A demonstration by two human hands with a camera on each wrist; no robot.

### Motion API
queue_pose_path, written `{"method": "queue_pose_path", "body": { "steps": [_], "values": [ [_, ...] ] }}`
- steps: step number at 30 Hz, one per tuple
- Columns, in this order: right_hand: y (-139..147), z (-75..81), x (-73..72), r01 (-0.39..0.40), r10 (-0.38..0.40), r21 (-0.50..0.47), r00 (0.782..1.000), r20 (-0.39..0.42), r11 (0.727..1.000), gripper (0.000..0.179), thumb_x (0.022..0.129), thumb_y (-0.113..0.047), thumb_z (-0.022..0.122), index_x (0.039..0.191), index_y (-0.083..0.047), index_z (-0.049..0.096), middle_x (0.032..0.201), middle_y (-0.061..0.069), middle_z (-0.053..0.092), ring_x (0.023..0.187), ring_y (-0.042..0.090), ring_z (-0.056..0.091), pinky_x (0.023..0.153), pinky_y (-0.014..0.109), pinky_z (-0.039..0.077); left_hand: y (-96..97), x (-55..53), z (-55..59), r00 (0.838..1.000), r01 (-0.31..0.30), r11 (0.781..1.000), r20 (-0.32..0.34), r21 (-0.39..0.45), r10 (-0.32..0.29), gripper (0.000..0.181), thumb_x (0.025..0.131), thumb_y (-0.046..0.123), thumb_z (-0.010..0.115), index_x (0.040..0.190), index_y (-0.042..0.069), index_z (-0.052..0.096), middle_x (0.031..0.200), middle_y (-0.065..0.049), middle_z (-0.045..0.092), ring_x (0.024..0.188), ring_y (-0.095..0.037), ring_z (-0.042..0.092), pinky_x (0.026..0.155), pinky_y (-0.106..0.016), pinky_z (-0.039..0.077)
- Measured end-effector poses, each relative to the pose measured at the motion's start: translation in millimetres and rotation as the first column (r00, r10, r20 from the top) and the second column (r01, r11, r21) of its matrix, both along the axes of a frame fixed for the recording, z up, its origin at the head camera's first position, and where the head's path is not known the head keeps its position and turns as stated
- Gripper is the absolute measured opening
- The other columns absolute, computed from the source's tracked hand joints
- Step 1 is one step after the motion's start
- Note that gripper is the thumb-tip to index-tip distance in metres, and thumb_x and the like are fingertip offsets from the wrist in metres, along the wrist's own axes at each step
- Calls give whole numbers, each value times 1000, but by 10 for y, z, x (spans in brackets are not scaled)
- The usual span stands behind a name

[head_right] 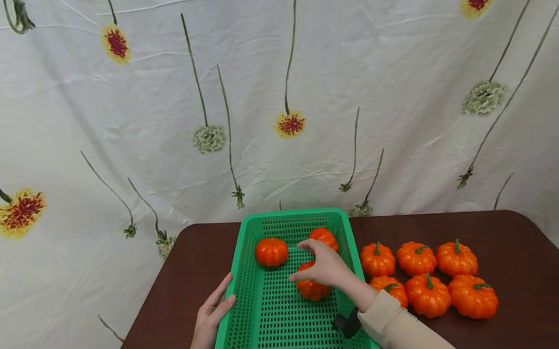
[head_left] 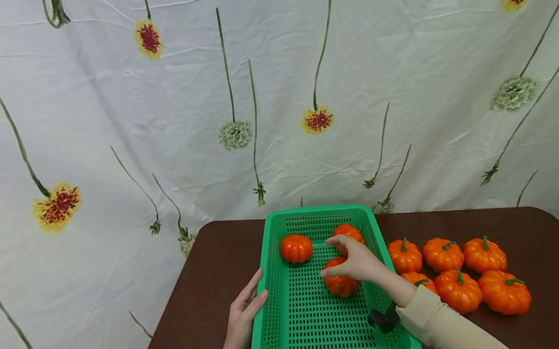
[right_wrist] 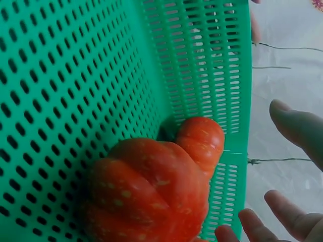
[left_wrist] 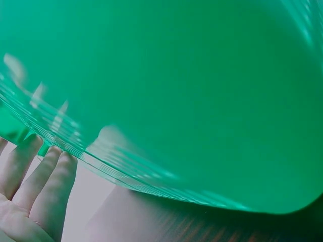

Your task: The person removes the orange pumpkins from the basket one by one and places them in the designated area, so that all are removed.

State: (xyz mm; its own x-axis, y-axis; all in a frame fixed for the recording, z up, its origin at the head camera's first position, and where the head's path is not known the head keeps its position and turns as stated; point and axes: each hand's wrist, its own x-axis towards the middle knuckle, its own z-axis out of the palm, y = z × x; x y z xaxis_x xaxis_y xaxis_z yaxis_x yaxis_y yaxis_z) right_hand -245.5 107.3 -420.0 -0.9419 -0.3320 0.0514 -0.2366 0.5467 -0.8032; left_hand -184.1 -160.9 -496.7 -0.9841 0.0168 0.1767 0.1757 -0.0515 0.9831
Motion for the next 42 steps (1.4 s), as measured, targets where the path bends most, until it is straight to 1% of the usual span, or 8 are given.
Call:
{"method": "queue_pose_path", "body": {
  "steps": [4, 11, 15, 20, 22, 27, 30, 42],
  "values": [
    [12, -39, -29, -8, 9, -37, 999, 31, 999, 68, 70, -26, 84, 128, -6, 54, 131, 15, 50, 120, 36, 45, 92, 51, 41, 7, -1, 1, 1000, 5, 1000, -6, 5, -5, 49, 95, 11, 55, 142, 6, 42, 146, -8, 37, 136, -19, 26, 95, -16, 35],
    [45, -130, -96, 0, 16, -117, 991, 130, 993, 72, 71, -18, 83, 131, 1, 50, 134, 16, 49, 126, 35, 42, 98, 49, 38, 6, 3, -3, 1000, -4, 1000, -18, -5, 4, 49, 94, 11, 56, 141, 6, 43, 146, -9, 38, 128, 1, 35, 94, -18, 37],
    [74, -172, -121, 12, 12, -138, 985, 174, 990, 71, 71, -16, 83, 131, 2, 50, 134, 16, 50, 125, 35, 42, 98, 49, 37, 5, 9, -1, 1000, -5, 1000, -26, -8, 5, 49, 94, 10, 55, 141, 5, 43, 146, -9, 38, 126, 4, 36, 94, -18, 37],
    [84, -201, -136, 26, 0, -128, 980, 198, 991, 71, 69, -14, 84, 129, 3, 51, 131, 15, 51, 122, 36, 44, 97, 49, 38, 8, 13, 8, 1000, -6, 1000, -26, -15, 5, 49, 94, 10, 55, 141, 6, 43, 146, -9, 38, 126, 3, 36, 94, -18, 37],
    [81, -207, -137, 34, -9, -121, 979, 205, 992, 71, 68, -12, 85, 128, 2, 52, 130, 15, 52, 121, 36, 45, 96, 49, 39, 9, 14, 11, 1000, -5, 1000, -28, -22, 4, 49, 94, 10, 55, 141, 6, 43, 146, -9, 37, 128, 1, 35, 94, -18, 37],
    [88, -233, -140, 50, -28, -99, 976, 217, 994, 68, 64, -6, 84, 126, 1, 55, 127, 16, 53, 118, 35, 46, 92, 47, 42, 12, 9, 14, 1000, -1, 1000, -14, -25, 1, 49, 95, 12, 55, 142, 7, 43, 146, -8, 37, 135, -14, 28, 94, -17, 36],
    [89, -233, -137, 55, -34, -92, 975, 218, 994, 66, 64, -2, 84, 124, 1, 56, 125, 16, 54, 116, 36, 47, 91, 47, 43, 8, 5, 17, 1000, -1, 1000, -10, -26, 1, 49, 95, 12, 55, 142, 7, 43, 146, -7, 37, 137, -19, 26, 94, -17, 35],
    [93, -246, -129, 43, -28, -72, 979, 200, 996, 65, 63, 0, 83, 122, 1, 57, 122, 14, 55, 111, 34, 50, 84, 44, 47, 5, 5, 11, 1000, 6, 1000, 2, -9, -6, 49, 95, 13, 55, 142, 7, 42, 147, -7, 36, 137, -20, 25, 94, -17, 35]
  ]
}}
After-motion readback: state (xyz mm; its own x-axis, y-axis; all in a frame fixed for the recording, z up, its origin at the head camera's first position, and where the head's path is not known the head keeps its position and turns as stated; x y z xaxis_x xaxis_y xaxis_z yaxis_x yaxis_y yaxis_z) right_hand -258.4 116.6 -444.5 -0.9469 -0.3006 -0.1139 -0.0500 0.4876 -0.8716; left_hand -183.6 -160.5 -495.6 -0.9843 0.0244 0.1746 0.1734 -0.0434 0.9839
